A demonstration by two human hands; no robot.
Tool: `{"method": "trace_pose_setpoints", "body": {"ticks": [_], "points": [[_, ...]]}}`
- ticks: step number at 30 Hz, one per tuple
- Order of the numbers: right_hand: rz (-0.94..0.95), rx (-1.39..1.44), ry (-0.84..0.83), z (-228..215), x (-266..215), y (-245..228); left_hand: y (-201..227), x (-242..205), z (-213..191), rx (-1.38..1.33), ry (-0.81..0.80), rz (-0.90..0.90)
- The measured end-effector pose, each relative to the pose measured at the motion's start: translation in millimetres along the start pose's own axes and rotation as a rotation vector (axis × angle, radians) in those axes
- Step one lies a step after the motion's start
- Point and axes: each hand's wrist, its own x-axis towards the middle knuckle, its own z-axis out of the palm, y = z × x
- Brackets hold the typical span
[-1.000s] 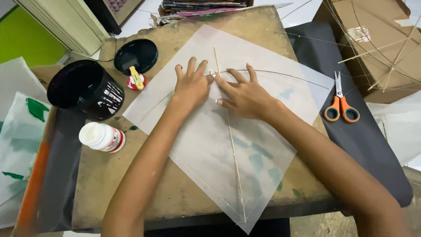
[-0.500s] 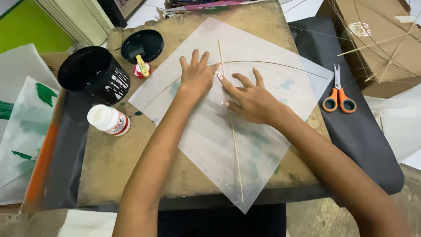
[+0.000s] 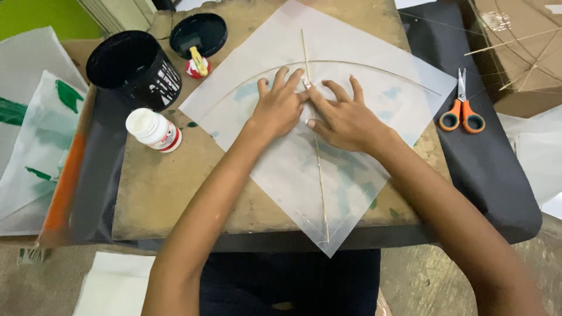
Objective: Assembling a kite by gluing bamboo sticks to a paper frame
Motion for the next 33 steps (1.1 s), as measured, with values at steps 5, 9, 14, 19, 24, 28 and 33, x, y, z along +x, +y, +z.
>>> {"method": "trace_pose_setpoints", "body": {"ticks": [5, 9, 14, 19, 24, 28, 33], "points": [[0.015, -0.017, 0.013, -4, -3, -4, -1, 4, -5, -0.033, -0.040, -0.042], [0.009, -0.015, 0.026, -4, -9, -8, -4, 7, 5, -0.035, -0.050, -0.084], [-0.005, -0.025, 0.052, -15, -26, -23, 2, 6, -1, -0.023, -0.017, -0.076], [-0.022, -0.029, 0.082, -10, -48, -32, 1, 6, 4, -0.082, -0.054, -0.115], [0.009, 0.163, 0.097, -3, -49, -29, -6, -2, 12, -0.205, -0.098, -0.122], [0.091, 0.440, 0.084, -4, -33, -12, -9, -15, -2, -0.297, -0.117, -0.137], [0.120, 0.557, 0.106, -28, -12, 10, -8, -19, -11, -0.300, -0.187, -0.149]]}}
